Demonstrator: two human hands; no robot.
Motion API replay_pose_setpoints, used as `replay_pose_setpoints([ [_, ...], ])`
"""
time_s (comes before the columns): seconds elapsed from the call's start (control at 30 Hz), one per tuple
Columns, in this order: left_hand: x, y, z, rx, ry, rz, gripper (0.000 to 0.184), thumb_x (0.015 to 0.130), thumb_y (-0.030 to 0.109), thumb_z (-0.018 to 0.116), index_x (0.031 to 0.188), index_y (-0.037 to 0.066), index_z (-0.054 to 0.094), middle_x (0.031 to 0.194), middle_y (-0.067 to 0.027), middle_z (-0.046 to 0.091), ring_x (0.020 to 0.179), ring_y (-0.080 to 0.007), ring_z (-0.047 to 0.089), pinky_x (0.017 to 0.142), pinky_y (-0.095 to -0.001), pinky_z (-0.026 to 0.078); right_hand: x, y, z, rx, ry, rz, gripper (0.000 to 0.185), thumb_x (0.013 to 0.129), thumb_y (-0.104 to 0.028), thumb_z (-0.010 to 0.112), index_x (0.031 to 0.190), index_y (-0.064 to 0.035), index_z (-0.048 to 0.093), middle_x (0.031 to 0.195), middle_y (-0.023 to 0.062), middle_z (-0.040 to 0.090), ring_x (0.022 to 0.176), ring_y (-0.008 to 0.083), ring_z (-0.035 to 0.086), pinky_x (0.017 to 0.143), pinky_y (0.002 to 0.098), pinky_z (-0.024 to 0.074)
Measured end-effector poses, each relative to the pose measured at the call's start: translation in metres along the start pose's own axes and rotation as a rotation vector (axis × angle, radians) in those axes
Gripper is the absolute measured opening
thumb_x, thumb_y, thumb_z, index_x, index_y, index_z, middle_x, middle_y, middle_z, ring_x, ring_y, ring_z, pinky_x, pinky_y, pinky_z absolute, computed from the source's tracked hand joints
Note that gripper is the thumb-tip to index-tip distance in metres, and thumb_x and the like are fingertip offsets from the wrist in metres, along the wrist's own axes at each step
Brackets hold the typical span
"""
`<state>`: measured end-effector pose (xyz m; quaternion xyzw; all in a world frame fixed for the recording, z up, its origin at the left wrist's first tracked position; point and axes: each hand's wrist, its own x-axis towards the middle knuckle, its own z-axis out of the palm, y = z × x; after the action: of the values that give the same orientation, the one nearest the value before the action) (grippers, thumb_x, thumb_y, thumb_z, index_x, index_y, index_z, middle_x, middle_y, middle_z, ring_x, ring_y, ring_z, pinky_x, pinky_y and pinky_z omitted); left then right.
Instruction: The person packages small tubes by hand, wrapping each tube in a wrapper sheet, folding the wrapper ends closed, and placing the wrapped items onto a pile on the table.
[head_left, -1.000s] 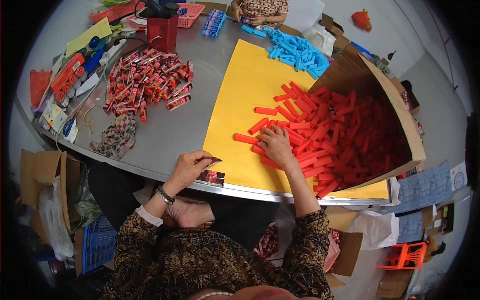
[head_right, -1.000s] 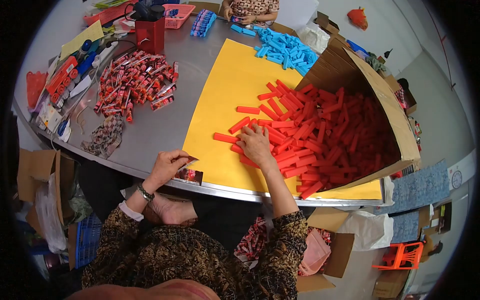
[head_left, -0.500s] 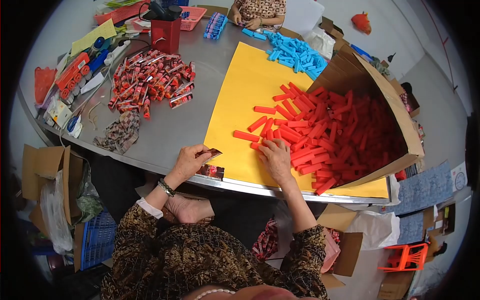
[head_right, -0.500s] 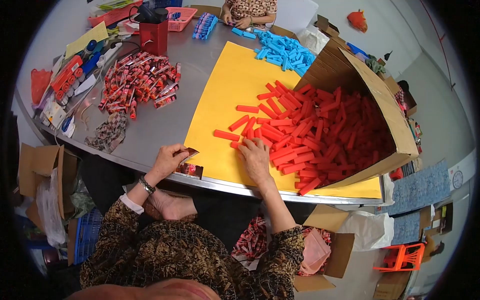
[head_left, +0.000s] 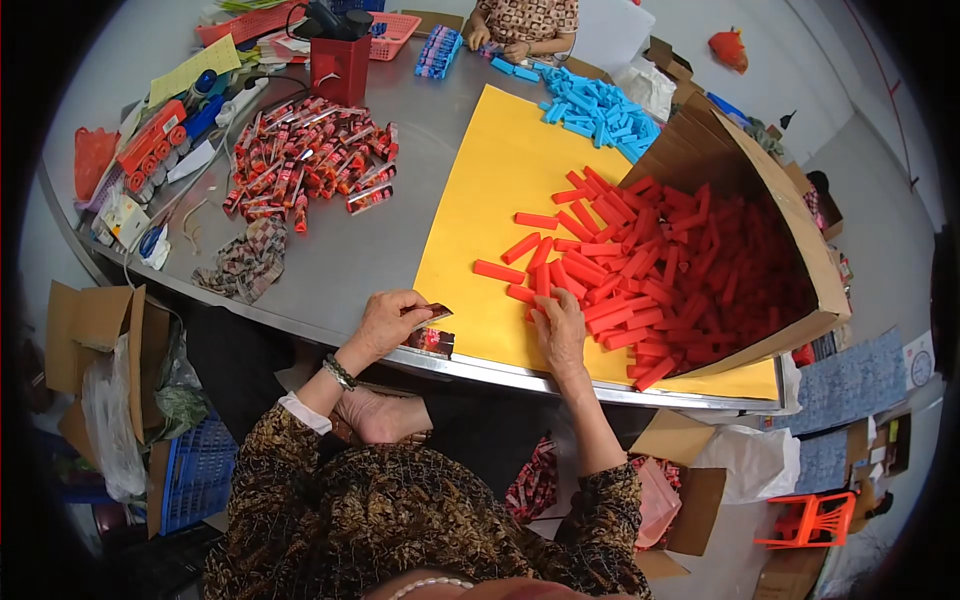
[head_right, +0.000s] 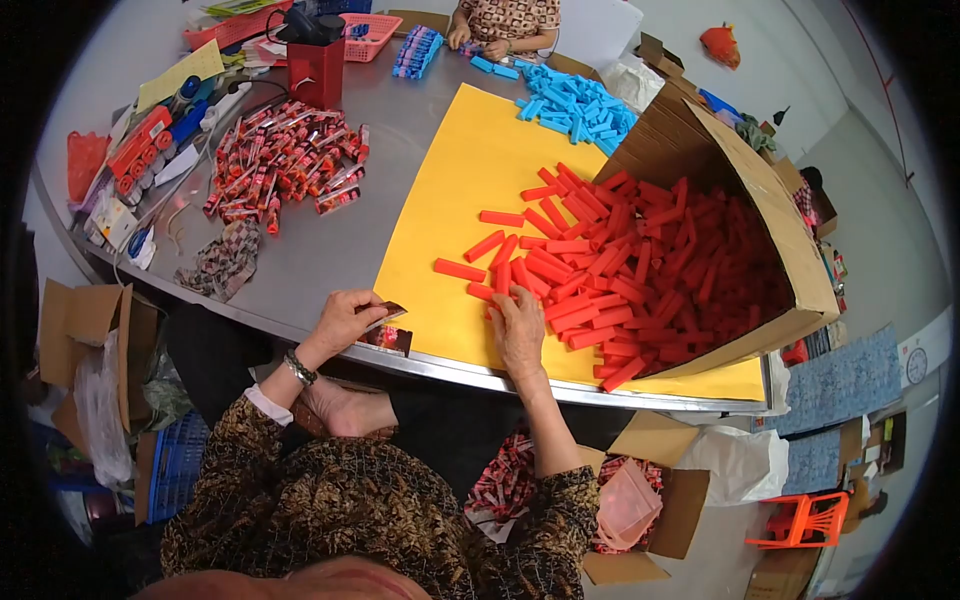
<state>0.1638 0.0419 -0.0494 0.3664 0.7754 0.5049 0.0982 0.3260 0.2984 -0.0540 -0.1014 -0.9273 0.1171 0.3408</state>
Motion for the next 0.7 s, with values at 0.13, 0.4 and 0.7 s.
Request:
replay_pose_setpoints([
  [0.13, -0.0006, 0.0058, -0.0030, 0.056, -0.002, 0.004, 0.019, 0.080, 0.019, 0.070, 0.084, 0.001, 0.069, 0.076, -0.0146, 0.067, 0.069, -0.0272, 0.066, 0.065, -0.0347, 0.050, -0.0018, -0.0024, 0.0003, -0.034, -0.021, -0.043, 0.028, 0.076, -0.005, 0.070, 0.103, -0.0082, 0.062, 0.112, 0.0141, 0.061, 0.099, 0.0345, 0.057, 0.085, 0.0426, 0.0458],
  [0.4, -0.0008, 0.0094, -0.0031, 0.043, 0.005, -0.017, 0.020, 0.080, 0.020, 0.070, 0.084, 0.000, 0.068, 0.075, -0.0165, 0.067, 0.069, -0.0283, 0.066, 0.065, -0.0358, 0.051, -0.0030, -0.0041, 0.0026, -0.042, 0.014, -0.008, 0.031, 0.075, 0.001, 0.064, 0.104, -0.0080, 0.058, 0.114, 0.0091, 0.062, 0.099, 0.0297, 0.057, 0.083, 0.0399, 0.0442],
  [0.7, -0.0007, 0.0075, -0.0032, 0.069, -0.001, -0.015, 0.020, 0.080, 0.020, 0.070, 0.084, 0.000, 0.068, 0.076, -0.0172, 0.067, 0.071, -0.0297, 0.066, 0.067, -0.0368, 0.051, -0.0027, -0.0050, 0.0020, 0.004, 0.017, 0.008, 0.034, 0.074, 0.003, 0.064, 0.106, -0.0067, 0.057, 0.112, 0.0108, 0.063, 0.101, 0.0317, 0.058, 0.086, 0.0409, 0.0446],
])
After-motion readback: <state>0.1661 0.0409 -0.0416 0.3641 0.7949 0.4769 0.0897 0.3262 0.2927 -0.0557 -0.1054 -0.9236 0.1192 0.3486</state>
